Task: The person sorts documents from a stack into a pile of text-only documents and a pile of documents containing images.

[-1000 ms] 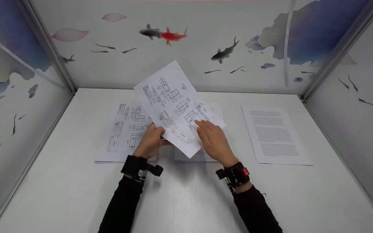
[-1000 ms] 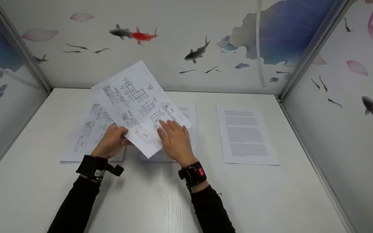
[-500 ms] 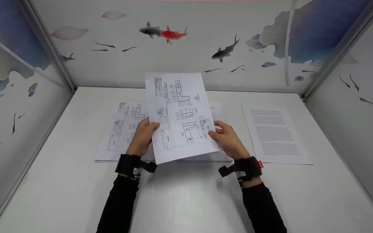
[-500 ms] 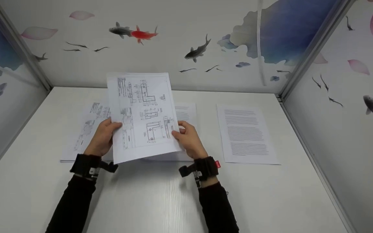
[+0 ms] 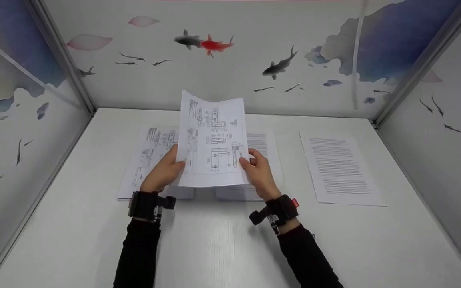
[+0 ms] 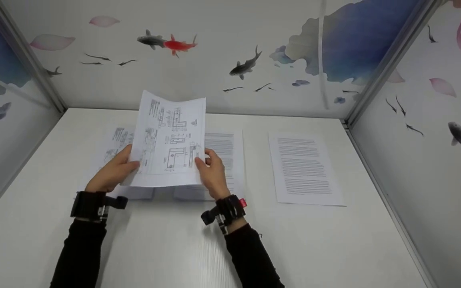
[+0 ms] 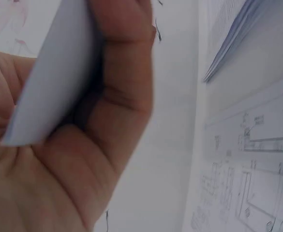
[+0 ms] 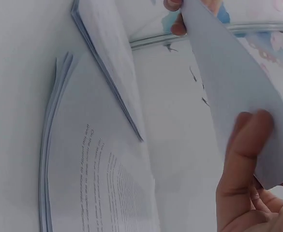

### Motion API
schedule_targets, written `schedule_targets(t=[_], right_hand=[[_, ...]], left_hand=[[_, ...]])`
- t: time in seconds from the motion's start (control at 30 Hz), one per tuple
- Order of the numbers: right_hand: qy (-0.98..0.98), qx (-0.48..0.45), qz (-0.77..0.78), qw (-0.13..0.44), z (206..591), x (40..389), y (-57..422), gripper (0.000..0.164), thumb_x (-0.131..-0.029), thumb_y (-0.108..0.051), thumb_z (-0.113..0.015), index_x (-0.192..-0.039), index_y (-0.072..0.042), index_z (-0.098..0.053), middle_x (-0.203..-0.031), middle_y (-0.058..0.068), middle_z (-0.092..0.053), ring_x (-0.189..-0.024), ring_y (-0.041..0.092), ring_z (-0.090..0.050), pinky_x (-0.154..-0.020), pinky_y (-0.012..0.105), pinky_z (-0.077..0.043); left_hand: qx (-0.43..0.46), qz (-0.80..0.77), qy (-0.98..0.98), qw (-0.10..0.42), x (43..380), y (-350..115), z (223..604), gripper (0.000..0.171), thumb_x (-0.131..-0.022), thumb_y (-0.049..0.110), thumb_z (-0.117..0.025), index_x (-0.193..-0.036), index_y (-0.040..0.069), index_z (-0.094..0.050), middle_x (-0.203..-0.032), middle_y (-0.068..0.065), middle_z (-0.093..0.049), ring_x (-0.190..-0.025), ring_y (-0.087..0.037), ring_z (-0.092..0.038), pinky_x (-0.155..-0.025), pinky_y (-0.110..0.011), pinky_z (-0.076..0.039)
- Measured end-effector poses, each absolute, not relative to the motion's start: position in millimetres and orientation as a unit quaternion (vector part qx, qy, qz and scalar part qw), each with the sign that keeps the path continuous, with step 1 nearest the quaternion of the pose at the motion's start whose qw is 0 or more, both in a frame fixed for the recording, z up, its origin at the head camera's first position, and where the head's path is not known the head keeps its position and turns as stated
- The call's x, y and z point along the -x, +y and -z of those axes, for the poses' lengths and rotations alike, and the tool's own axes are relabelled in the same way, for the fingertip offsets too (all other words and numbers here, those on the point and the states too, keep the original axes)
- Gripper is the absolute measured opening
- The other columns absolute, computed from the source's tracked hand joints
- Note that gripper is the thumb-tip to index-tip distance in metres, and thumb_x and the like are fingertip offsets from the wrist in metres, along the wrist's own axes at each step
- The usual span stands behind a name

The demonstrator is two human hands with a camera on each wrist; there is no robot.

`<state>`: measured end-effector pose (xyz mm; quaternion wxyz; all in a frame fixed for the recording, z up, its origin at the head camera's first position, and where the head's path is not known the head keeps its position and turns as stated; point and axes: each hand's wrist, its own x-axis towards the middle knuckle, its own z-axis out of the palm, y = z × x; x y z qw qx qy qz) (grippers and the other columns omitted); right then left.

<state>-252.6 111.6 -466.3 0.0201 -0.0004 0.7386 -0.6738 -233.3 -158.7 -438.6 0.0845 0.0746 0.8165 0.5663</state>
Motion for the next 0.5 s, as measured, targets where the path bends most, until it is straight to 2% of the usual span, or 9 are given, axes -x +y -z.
schedule_targets(t=[0.17, 0.27, 0.4, 0.5], right_hand=[[0.738, 0.048, 0.669, 0.071, 465, 255, 86, 0.042, -0.102, -0.010, -0.056, -0.143, -0.005, -0.051, -0.103, 0.016, -0.069, -0.079, 0.015, -0.068, -0.063, 0.024, -0.054], [0.739, 0.075, 0.660, 0.112, 461, 253, 69, 0.050, -0.101, -0.010, -0.057, -0.149, -0.010, -0.045, -0.108, 0.016, -0.067, -0.083, 0.017, -0.068, -0.062, 0.026, -0.055], [0.759, 0.101, 0.627, 0.144, 461, 248, 45, 0.060, -0.097, -0.010, -0.062, -0.153, -0.014, -0.040, -0.106, 0.014, -0.066, -0.080, 0.016, -0.066, -0.057, 0.026, -0.053], [0.776, 0.100, 0.603, 0.156, 465, 243, 30, 0.069, -0.094, -0.010, -0.065, -0.156, -0.011, -0.034, -0.105, 0.013, -0.065, -0.077, 0.015, -0.065, -0.055, 0.025, -0.053]], left_hand=[[-0.025, -0.547, 0.836, 0.047, 232, -181, 439, 0.059, -0.099, 0.001, -0.031, -0.157, 0.009, -0.025, -0.158, -0.014, -0.037, -0.143, -0.029, -0.035, -0.120, -0.048, -0.025], [0.013, -0.513, 0.858, 0.021, 232, -195, 439, 0.054, -0.098, 0.000, -0.026, -0.151, 0.004, -0.033, -0.148, -0.018, -0.047, -0.134, -0.030, -0.042, -0.114, -0.047, -0.032], [0.068, -0.456, 0.887, 0.001, 228, -211, 438, 0.049, -0.101, 0.004, -0.024, -0.148, -0.002, -0.035, -0.137, -0.024, -0.053, -0.118, -0.034, -0.051, -0.098, -0.045, -0.042], [0.114, -0.438, 0.892, 0.001, 225, -223, 439, 0.050, -0.103, 0.009, -0.022, -0.151, -0.005, -0.030, -0.142, -0.028, -0.050, -0.120, -0.037, -0.052, -0.097, -0.048, -0.044]])
